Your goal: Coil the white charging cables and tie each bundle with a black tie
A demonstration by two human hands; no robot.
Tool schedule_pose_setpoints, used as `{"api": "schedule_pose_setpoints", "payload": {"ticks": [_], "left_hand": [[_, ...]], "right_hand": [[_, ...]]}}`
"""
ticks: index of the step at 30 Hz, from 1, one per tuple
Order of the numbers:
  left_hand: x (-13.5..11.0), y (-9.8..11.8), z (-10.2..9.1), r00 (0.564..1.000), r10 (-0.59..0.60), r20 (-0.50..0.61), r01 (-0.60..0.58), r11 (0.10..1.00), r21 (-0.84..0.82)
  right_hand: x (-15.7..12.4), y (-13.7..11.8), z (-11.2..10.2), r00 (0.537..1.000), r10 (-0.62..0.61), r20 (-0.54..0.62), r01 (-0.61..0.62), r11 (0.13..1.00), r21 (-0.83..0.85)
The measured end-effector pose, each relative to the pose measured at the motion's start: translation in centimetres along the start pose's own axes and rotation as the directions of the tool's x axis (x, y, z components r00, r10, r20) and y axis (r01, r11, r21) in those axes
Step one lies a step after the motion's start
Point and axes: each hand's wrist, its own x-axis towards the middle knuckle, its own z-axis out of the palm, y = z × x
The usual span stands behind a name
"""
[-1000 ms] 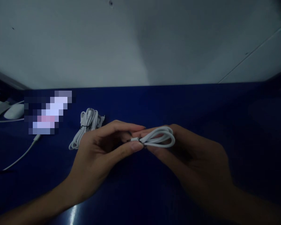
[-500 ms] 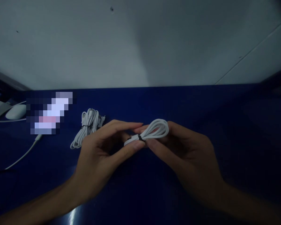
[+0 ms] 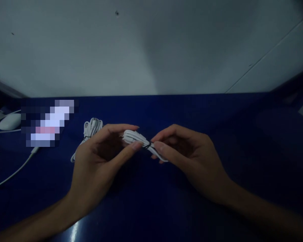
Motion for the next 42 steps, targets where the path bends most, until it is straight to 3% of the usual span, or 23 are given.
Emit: {"api": "schedule_pose_setpoints", "payload": {"ticks": [4,7,10,15,20,24,28,31,37,42], "left_hand": [[0.5,-0.2,-0.2,0.998,-0.054,-0.018,0.053,0.997,-0.056],[0.8,-0.3,-0.1,0.991,-0.116,0.063,0.121,0.989,-0.081],[0.7,-0.3,0.0,0.979,-0.137,0.152,0.148,0.987,-0.064],[0.3,-0.5,-0.1,0.973,-0.141,0.180,0.144,0.990,-0.005],[0.0,-1.0,-0.2,0.970,-0.172,0.170,0.174,0.985,0.002],[0.1,-1.0,0.0,0.967,-0.184,0.176,0.181,0.983,0.038],[0.1,-1.0,0.0,0.960,-0.201,0.197,0.194,0.979,0.055],[0.0,-0.9,-0.1,0.961,-0.182,0.210,0.167,0.982,0.086],[-0.8,-0.3,0.2,0.950,-0.175,0.259,0.135,0.977,0.163],[-0.8,-0.5,0.1,0.950,-0.159,0.270,0.111,0.976,0.185]], "right_hand": [[-0.1,0.1,0.2,0.980,0.115,0.163,-0.114,0.993,-0.016],[-0.2,0.1,0.2,0.952,0.163,0.258,-0.150,0.986,-0.069],[-0.1,0.1,0.2,0.939,0.191,0.286,-0.185,0.981,-0.051],[0.0,0.3,0.1,0.927,0.223,0.302,-0.237,0.971,0.013],[0.5,0.1,-0.4,0.955,0.193,0.225,-0.197,0.980,-0.004],[1.4,-0.8,-1.7,0.971,0.220,0.089,-0.212,0.973,-0.096],[2.3,-1.1,-3.4,0.953,0.304,-0.019,-0.304,0.947,-0.102],[2.6,-1.1,-4.3,0.953,0.296,-0.060,-0.302,0.934,-0.190],[2.6,-1.0,-4.9,0.963,0.223,-0.153,-0.270,0.792,-0.548],[3.0,-0.4,-5.5,0.966,0.151,-0.209,-0.255,0.675,-0.693]]}}
